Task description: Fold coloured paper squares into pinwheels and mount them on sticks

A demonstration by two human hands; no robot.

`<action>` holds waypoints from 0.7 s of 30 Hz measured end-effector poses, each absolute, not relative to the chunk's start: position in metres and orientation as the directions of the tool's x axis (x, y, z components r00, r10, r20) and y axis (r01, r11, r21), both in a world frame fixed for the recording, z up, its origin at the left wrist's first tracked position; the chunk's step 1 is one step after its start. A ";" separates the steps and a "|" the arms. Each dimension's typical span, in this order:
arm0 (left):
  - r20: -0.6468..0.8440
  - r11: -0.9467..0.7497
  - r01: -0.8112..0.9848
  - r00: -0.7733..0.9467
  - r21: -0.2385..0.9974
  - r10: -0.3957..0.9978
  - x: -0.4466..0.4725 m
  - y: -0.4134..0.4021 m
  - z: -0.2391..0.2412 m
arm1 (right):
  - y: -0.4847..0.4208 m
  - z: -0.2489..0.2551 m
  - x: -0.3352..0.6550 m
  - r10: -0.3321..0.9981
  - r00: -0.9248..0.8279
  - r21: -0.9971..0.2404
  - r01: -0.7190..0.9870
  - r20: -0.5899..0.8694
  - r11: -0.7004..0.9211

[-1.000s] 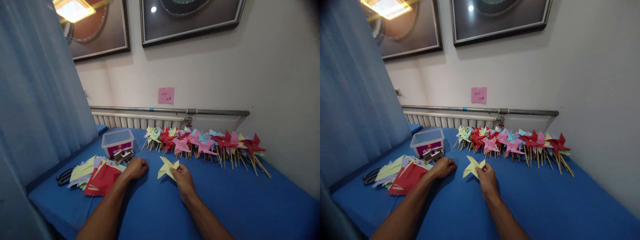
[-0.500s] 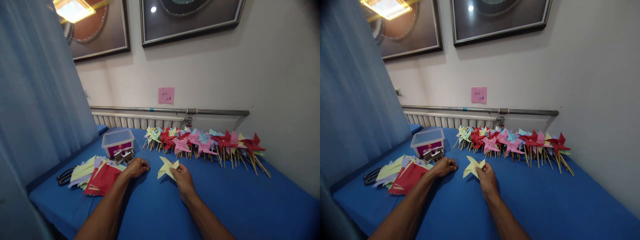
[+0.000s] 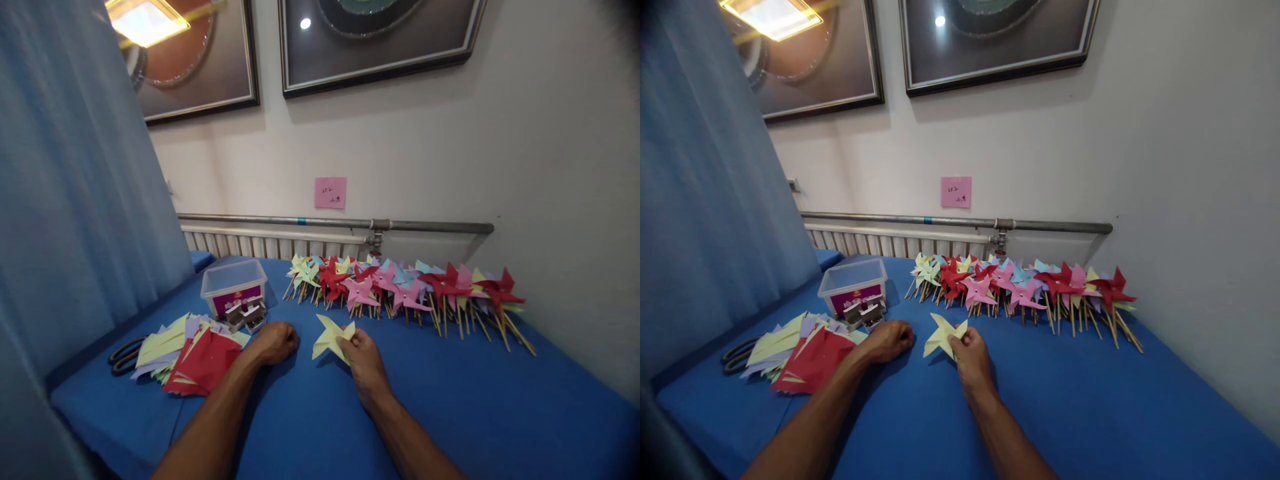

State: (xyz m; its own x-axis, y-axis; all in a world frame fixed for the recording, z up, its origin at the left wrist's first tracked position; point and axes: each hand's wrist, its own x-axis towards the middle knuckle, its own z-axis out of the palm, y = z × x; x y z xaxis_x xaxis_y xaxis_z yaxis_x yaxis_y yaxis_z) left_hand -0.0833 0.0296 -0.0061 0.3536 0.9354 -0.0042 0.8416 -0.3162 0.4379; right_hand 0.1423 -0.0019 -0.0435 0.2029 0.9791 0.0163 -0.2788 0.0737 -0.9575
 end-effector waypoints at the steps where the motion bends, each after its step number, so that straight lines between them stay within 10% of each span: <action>1: 0.015 -0.315 0.821 0.350 0.476 0.937 -0.083 0.030 -0.006 | -0.001 -0.044 0.142 0.978 0.207 -0.958 -0.275 0.021 0.079; 8: 0.170 -0.235 0.257 0.252 0.937 0.953 -0.051 0.023 -0.009 | 0.004 -0.050 0.140 0.966 0.253 -0.959 -0.260 0.049 0.116; 21: 0.318 -0.403 0.296 0.298 0.866 0.900 -0.025 0.003 -0.005 | -0.007 -0.036 0.125 0.975 0.199 -0.957 -0.247 0.103 0.152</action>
State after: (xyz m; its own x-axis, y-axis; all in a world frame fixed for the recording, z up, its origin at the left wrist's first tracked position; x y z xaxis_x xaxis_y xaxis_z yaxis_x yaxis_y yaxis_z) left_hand -0.0252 0.0025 -0.0046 0.2978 0.9002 0.3177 0.2957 -0.4034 0.8659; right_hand 0.1253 -0.0074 -0.0363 0.1991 0.9745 0.1034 -0.2468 0.1520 -0.9571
